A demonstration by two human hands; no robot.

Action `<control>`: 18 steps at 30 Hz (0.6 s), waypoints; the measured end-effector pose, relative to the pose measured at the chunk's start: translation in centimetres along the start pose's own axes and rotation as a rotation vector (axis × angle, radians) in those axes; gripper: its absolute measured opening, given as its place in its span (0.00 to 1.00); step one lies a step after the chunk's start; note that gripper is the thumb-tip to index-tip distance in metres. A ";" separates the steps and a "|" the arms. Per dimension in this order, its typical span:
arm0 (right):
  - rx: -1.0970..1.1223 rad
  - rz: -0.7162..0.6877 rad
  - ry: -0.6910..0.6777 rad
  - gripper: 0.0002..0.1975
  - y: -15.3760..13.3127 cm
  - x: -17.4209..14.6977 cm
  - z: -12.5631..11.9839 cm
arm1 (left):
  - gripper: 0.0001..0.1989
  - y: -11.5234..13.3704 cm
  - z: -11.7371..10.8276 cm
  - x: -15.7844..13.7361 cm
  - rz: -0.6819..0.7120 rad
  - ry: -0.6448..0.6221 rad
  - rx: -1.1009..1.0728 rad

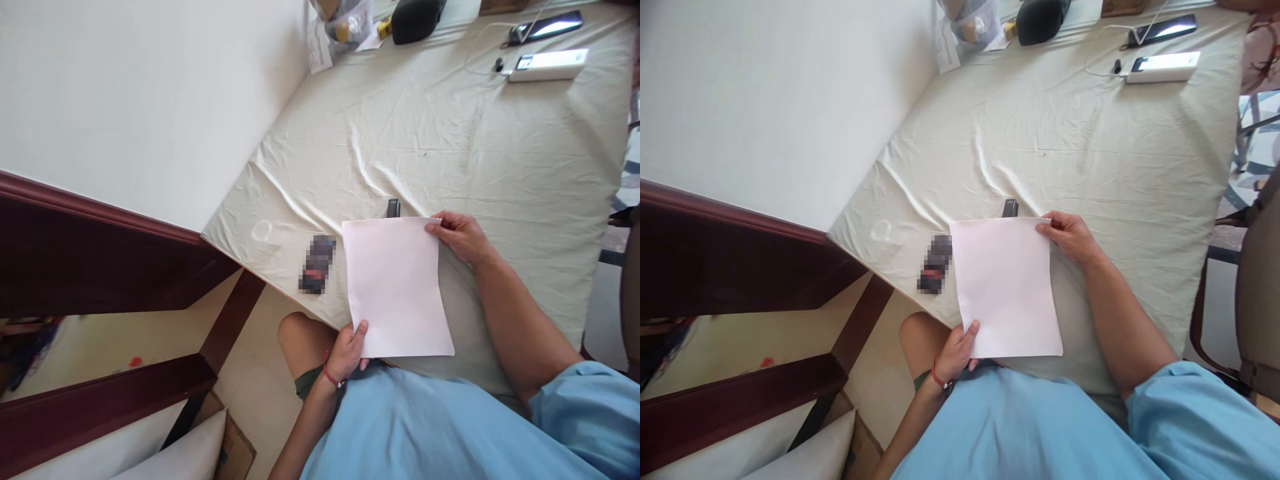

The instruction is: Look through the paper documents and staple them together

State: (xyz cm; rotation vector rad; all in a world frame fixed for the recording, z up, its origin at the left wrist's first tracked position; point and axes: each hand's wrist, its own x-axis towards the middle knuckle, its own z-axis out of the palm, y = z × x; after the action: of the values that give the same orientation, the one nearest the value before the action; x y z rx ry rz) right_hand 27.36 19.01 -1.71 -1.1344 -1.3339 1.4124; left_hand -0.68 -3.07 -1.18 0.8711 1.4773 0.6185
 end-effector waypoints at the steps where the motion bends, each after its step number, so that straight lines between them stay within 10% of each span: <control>1: 0.025 0.007 0.045 0.15 0.4 0.0 0.0 | 0.33 0.0 0.1 0.1 -0.010 0.005 -0.025; 7: 0.077 -0.020 0.211 0.13 2.3 0.7 0.8 | 0.32 -0.1 0.2 -0.4 -0.048 0.043 -0.061; 18: -0.190 -0.140 0.378 0.08 2.1 0.6 0.1 | 0.23 -0.2 -2.0 1.6 0.285 0.420 0.643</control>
State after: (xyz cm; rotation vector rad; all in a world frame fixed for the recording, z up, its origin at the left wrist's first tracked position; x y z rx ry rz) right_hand 27.16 19.43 -3.82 -1.3285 -1.2624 0.9285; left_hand -2.58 -1.62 -2.04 1.5365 1.9990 0.5576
